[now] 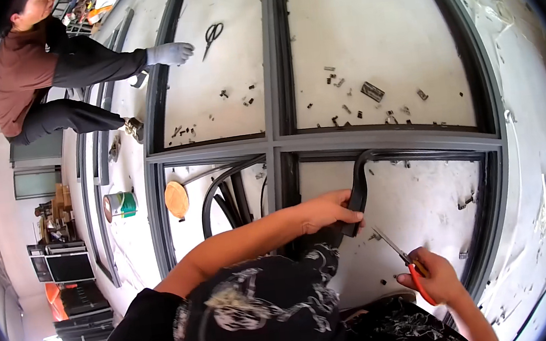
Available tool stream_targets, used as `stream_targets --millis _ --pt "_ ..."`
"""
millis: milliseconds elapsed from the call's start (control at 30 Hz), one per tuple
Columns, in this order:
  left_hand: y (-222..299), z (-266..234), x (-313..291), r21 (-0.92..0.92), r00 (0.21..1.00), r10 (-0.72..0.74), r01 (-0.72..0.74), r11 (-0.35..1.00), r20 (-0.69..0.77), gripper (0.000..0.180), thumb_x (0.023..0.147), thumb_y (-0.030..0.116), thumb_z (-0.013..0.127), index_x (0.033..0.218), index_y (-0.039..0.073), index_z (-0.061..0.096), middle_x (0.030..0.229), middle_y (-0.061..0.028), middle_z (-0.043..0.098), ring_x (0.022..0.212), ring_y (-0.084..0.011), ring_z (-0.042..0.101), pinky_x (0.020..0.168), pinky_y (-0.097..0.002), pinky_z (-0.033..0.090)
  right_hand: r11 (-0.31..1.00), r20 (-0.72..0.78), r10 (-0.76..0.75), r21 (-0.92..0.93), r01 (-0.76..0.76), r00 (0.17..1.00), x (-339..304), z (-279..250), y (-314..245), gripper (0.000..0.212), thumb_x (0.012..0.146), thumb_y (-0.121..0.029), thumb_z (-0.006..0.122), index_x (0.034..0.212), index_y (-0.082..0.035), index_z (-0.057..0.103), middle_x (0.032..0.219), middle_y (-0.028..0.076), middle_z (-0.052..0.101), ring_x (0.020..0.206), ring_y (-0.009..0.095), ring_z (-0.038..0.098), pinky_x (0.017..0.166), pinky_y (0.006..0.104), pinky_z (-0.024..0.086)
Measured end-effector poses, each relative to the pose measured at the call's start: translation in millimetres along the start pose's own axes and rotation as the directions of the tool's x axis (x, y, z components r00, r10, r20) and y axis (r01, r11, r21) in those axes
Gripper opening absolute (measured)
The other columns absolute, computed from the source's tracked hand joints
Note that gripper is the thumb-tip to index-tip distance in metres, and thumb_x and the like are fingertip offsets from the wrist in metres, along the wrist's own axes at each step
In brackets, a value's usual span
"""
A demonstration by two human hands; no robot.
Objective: Installing rubber gaskets into a metal frame.
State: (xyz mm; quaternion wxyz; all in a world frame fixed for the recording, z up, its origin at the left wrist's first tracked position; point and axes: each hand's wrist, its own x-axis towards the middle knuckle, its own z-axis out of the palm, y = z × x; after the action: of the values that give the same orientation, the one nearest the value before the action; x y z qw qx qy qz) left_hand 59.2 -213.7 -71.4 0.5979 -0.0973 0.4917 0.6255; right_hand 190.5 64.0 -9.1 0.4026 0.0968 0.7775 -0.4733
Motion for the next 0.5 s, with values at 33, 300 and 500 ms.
stream_targets --millis 33,300,500 --pt "6 4 6 0.028 0.999 0.041 -0.041 0.999 -0.017 0.025 0.086 0.01 0.067 0.104 -0.001 0.054 0.094 -0.0121 0.067 0.085 -0.0196 0.065 0.074 -0.0289 0.052 0.999 0.019 0.026 -0.028 -0.025 0.999 -5 -8 -3 0.044 0.074 -0.035 0.081 0.095 -0.002 0.06 0.069 0.008 0.055 0.065 0.016 0.05 0.063 0.0304 0.044" --pt "57 27 -9 0.245 1.0 -0.022 0.025 0.969 -0.014 0.032 0.086 0.012 0.068 0.111 -0.001 0.052 0.094 -0.0131 0.066 0.085 -0.0202 0.064 0.078 -0.033 0.053 0.99 0.242 0.044 0.117 -0.074 0.969 -1 -20 -7 0.052 0.081 -0.05 0.072 0.096 -0.002 0.063 0.071 0.005 0.057 0.068 0.014 0.052 0.062 0.0294 0.043" --pt "64 39 -9 0.324 0.996 -0.069 0.082 0.943 -0.052 0.033 0.086 0.012 0.068 0.113 0.0 0.053 0.096 -0.0119 0.065 0.087 -0.0185 0.065 0.083 -0.0318 0.052 0.974 0.287 0.021 0.21 -0.084 0.958 3 -13 0 0.055 0.081 -0.056 0.07 0.095 -0.003 0.064 0.07 0.003 0.055 0.067 0.013 0.05 0.06 0.0283 0.04"
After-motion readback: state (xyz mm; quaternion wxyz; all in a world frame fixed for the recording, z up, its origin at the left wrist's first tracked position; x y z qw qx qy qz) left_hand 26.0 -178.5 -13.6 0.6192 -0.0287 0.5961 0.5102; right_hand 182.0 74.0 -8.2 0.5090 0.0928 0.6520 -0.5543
